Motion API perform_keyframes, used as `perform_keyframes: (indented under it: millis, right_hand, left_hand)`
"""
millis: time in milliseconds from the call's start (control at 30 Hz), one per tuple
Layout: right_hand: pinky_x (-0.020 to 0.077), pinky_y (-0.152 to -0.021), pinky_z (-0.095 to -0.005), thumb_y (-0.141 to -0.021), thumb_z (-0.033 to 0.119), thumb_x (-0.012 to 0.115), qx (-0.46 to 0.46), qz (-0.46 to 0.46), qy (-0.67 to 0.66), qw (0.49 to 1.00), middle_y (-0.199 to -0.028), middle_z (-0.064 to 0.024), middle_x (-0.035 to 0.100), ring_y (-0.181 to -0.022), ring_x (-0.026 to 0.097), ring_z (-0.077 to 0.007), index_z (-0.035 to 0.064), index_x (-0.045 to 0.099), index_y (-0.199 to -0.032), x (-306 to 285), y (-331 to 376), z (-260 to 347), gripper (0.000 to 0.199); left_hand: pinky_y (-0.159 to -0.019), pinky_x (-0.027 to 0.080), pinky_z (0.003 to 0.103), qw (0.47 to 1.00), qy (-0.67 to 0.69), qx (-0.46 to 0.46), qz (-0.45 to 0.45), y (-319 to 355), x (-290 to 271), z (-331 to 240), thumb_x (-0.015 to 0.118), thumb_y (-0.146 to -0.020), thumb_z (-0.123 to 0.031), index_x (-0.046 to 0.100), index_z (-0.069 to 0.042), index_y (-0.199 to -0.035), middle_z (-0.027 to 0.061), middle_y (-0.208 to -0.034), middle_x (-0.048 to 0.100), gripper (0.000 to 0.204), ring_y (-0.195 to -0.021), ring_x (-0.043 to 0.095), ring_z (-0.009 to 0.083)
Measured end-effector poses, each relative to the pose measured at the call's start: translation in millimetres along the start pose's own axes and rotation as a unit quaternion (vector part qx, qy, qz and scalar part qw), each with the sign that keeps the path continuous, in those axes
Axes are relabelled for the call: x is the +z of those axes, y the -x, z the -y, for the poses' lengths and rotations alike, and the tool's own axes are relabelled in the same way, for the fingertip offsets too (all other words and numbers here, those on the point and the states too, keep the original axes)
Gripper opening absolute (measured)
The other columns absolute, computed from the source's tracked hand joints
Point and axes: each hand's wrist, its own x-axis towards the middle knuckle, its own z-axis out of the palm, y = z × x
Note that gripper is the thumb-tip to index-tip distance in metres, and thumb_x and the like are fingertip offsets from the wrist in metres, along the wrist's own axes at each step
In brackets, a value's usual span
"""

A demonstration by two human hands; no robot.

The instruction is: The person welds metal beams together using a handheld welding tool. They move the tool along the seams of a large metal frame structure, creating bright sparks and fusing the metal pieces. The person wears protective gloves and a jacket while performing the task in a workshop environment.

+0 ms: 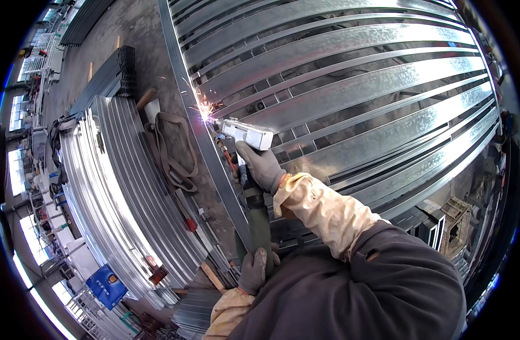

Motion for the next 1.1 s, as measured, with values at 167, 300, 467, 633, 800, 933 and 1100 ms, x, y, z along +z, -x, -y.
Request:
perform_keyframes:
  millis: [167,300,467,633,800,933,1100]
  right_hand:
    - [0.0548,-0.05,-0.0331,-0.096,0.031,0.064,0.016,0.002,-0.003,1.0,-0.073,-0.0074,0.06,-0.054,0.063,-0.0194,0.0008,0.057,-0.096,-2,-1,-2,0.031]
    - [0.0549,-0.049,-0.0332,-0.095,0.031,0.065,0.012,0.003,-0.011,1.0,-0.072,-0.0068,0.06,-0.053,0.063,-0.0194,0.0018,0.057,-0.097,-3,-1,-2,0.03]
    - [0.0548,-0.048,-0.0335,-0.094,0.03,0.066,0.01,0.006,-0.008,1.0,-0.072,-0.0062,0.058,-0.053,0.063,-0.0195,0.0029,0.055,-0.1,-5,-1,-4,0.03]
    - [0.0548,-0.048,-0.0339,-0.094,0.03,0.067,0.013,0.002,-0.011,1.0,-0.072,-0.0066,0.058,-0.052,0.063,-0.02,0.002,0.055,-0.1,-6,-1,-6,0.031]
    - [0.0548,-0.048,-0.034,-0.094,0.03,0.067,0.017,-0.009,0.0,1.0,-0.073,-0.0068,0.058,-0.051,0.063,-0.0205,0.0009,0.055,-0.1,-3,3,-4,0.032]
    - [0.0546,-0.047,-0.0343,-0.094,0.029,0.067,0.018,-0.013,-0.001,1.0,-0.076,-0.0069,0.059,-0.051,0.062,-0.0204,0.0008,0.056,-0.1,0,7,-1,0.031]
    - [0.0517,-0.055,-0.0294,-0.094,0.028,0.066,-0.029,-0.003,0.038,0.999,-0.08,-0.0022,0.059,-0.061,0.06,-0.0132,0.0014,0.06,-0.103,-13,-3,-14,0.028]
  left_hand:
    - [-0.069,0.043,0.024,1.0,0.017,0.003,-0.002,-1,1,4,0.044,-0.103,-0.027,0.06,0.005,-0.115,0.0047,-0.081,0.065,0.038,-0.071,0.054,0.0089]
    - [-0.07,0.043,0.024,1.0,0.026,0.0,-0.006,0,2,5,0.044,-0.102,-0.026,0.061,0.006,-0.114,0.005,-0.081,0.064,0.037,-0.072,0.055,0.0094]
    - [-0.07,0.043,0.024,1.0,0.011,0.001,-0.006,2,4,-1,0.044,-0.101,-0.025,0.06,0.006,-0.114,0.0052,-0.081,0.064,0.037,-0.072,0.055,0.0096]
    - [-0.072,0.045,0.028,1.0,-0.008,-0.006,-0.007,3,4,-2,0.041,-0.101,-0.028,0.061,0.008,-0.113,0.0089,-0.081,0.064,0.043,-0.074,0.057,0.0151]
    - [-0.066,0.04,0.022,0.999,0.024,-0.02,-0.006,5,4,-1,0.043,-0.102,-0.025,0.061,0.005,-0.115,0.0033,-0.081,0.063,0.037,-0.069,0.05,0.007]
    - [-0.064,0.039,0.021,0.999,0.023,-0.024,-0.006,6,3,2,0.043,-0.102,-0.025,0.061,0.004,-0.115,0.0025,-0.081,0.063,0.037,-0.067,0.048,0.0058]
    - [-0.072,0.046,0.029,0.999,-0.016,-0.034,-0.002,7,4,-3,0.038,-0.101,-0.033,0.06,0.007,-0.115,0.0089,-0.081,0.064,0.047,-0.075,0.057,0.0154]
